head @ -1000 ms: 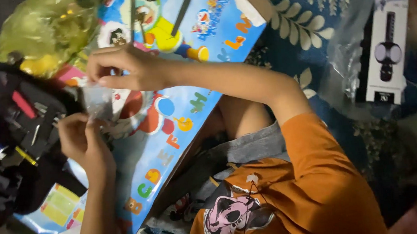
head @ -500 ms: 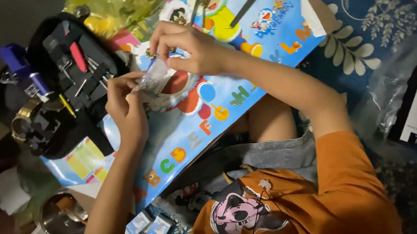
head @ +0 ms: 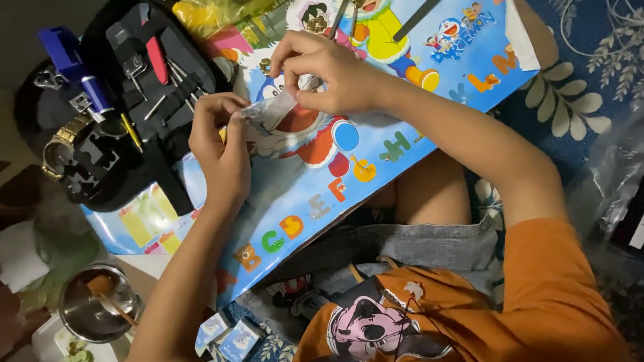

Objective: Testing the internal mechanism and functionality of a watch using specialized repair tools.

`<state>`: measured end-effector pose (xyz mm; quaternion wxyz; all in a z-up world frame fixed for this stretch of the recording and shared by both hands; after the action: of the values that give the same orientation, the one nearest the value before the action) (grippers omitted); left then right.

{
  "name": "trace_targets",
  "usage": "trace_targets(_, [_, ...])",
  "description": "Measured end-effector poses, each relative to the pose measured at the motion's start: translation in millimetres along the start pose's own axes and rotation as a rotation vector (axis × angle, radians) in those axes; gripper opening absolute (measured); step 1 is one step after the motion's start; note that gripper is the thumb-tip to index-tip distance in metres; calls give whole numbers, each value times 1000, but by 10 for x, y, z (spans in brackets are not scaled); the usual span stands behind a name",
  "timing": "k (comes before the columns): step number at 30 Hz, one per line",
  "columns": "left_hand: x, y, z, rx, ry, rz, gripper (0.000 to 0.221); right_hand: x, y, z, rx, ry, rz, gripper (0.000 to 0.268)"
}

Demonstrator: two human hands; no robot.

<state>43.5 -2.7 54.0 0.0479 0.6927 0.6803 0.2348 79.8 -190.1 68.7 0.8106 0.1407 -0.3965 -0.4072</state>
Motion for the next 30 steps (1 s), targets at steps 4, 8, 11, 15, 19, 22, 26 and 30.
trace_targets(4, [30, -10, -18, -6, 10, -41, 7, -30, -10, -47, 24, -36, 0, 13])
trace_targets(8, [30, -25, -71, -42, 74, -52, 7, -26, -15, -68, 18, -55, -10, 13])
trace_targets(11, [34, -33, -87, -82, 118, -48, 16, 5, -9, -55, -2, -56, -20, 12])
trace_targets(15, [49, -25, -156, -127, 149, -47, 14, 43, 31, 40, -10, 12, -13, 23])
trace_targets(19, [49, -27, -199, -116, 174, -44, 17, 14, 12, 4, 24, -10, 5, 18])
trace_targets(22, [39, -19, -302, -203, 225, -16, 16, -11, -10, -27, 26, -42, 8, 10])
trace_targets(26, [60, 17, -455, -349, 323, 54, 9, -59, -36, -81, 21, -91, 7, 8])
trace_targets(30, [78, 28, -588, -483, 399, 79, 8, -81, -13, -37, 32, -91, 11, 9])
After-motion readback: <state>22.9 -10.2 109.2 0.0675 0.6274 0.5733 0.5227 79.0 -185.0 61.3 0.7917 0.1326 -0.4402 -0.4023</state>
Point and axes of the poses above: each hand's wrist, its own y-axis towards the middle knuckle, its own x-axis out of the back of the hand, z = x × y, the point moved 6 cm from there along y, towards the middle knuckle, and after that the axes turned 6 degrees about x, right-handed, at the moved point
